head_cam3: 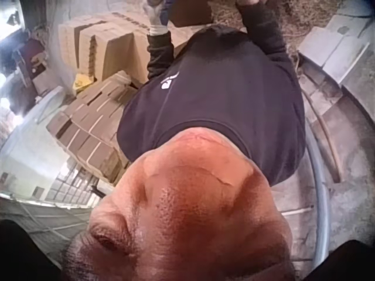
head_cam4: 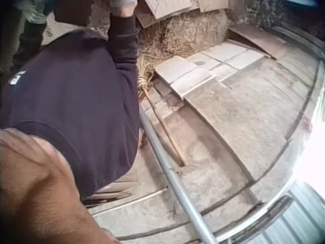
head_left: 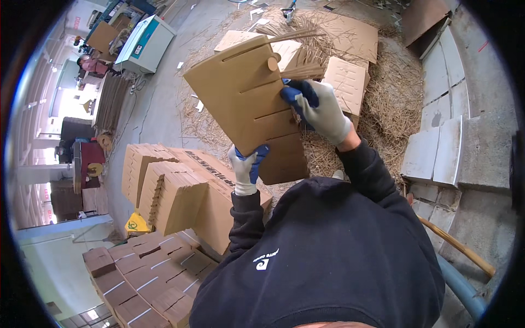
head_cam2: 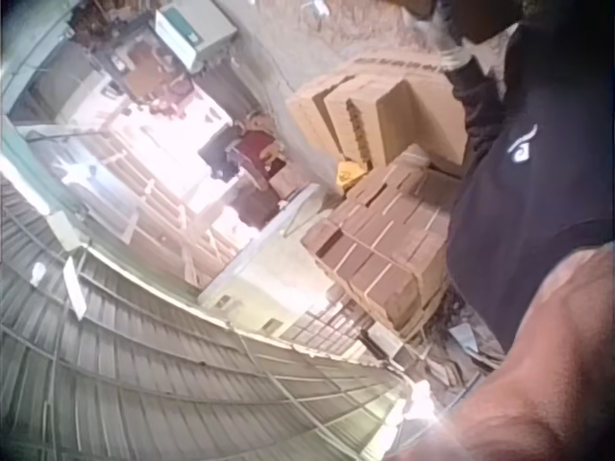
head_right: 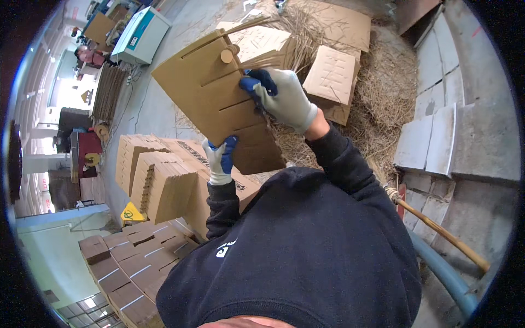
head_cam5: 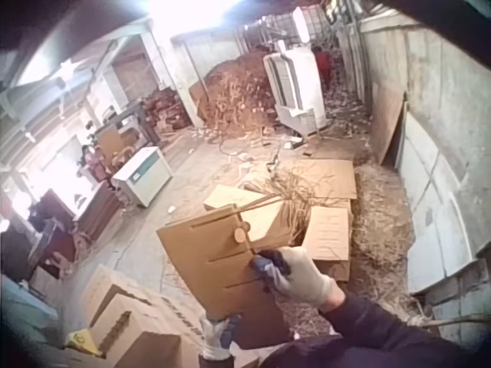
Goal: Removing scrap cardboard from dividers and stacking them in a warehouse.
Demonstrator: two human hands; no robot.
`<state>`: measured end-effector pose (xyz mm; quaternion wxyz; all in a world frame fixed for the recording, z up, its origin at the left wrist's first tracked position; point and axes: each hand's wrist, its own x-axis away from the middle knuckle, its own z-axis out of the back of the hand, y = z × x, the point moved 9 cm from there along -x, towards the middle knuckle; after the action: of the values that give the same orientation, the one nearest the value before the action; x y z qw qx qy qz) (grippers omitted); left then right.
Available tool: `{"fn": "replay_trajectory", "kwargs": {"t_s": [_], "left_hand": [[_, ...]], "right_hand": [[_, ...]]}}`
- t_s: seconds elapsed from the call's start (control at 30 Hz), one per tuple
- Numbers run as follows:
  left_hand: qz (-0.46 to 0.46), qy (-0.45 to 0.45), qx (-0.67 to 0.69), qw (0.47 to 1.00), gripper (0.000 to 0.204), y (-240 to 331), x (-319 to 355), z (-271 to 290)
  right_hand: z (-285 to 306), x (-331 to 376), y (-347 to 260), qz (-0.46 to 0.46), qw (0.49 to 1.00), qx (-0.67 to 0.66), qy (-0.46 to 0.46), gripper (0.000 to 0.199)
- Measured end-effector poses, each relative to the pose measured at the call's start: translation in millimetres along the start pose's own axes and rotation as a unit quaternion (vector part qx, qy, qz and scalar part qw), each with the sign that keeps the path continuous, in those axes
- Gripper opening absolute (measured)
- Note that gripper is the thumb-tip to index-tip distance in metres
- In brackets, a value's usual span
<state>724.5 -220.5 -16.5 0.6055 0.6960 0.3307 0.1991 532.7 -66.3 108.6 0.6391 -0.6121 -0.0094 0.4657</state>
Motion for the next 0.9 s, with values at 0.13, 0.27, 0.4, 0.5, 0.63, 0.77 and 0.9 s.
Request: {"fn": "replay_trajectory", "kwargs": {"t_s": [0.13,0.27,0.4,0.5,0.63,0.77,0.9], "left_hand": [[0.04,-0.031,0.05,0.997,0.035,-11,0,4],[0.043,0.014,0.088,0.995,0.026,-8,1,-5],[0.03,-0.042,0.064,0.997,0.026,-20,2,-1],[0.022,0.001,0.008,1.0,0.033,-27,0,10],[0.054,0.125,0.065,0.988,0.044,-46,12,48],[0.025,0.09,0.045,0.995,0.044,-39,5,84],[0.027,0.026,0.077,0.996,0.036,-17,1,48]], "right_hand": [[2,6,2,0.015,1.0,-0.013,0.018,0.026],[-6,15,36,-0.093,0.986,-0.134,0.029,0.027],[-22,19,50,-0.187,0.914,-0.358,0.022,0.029],[-20,22,46,-0.234,0.88,-0.401,0.096,0.028],[-1,30,53,-0.129,0.963,-0.191,0.14,0.029],[-35,23,41,-0.073,0.971,-0.221,-0.053,0.056],[-38,18,47,-0.106,0.927,-0.35,-0.082,0.075]]}}
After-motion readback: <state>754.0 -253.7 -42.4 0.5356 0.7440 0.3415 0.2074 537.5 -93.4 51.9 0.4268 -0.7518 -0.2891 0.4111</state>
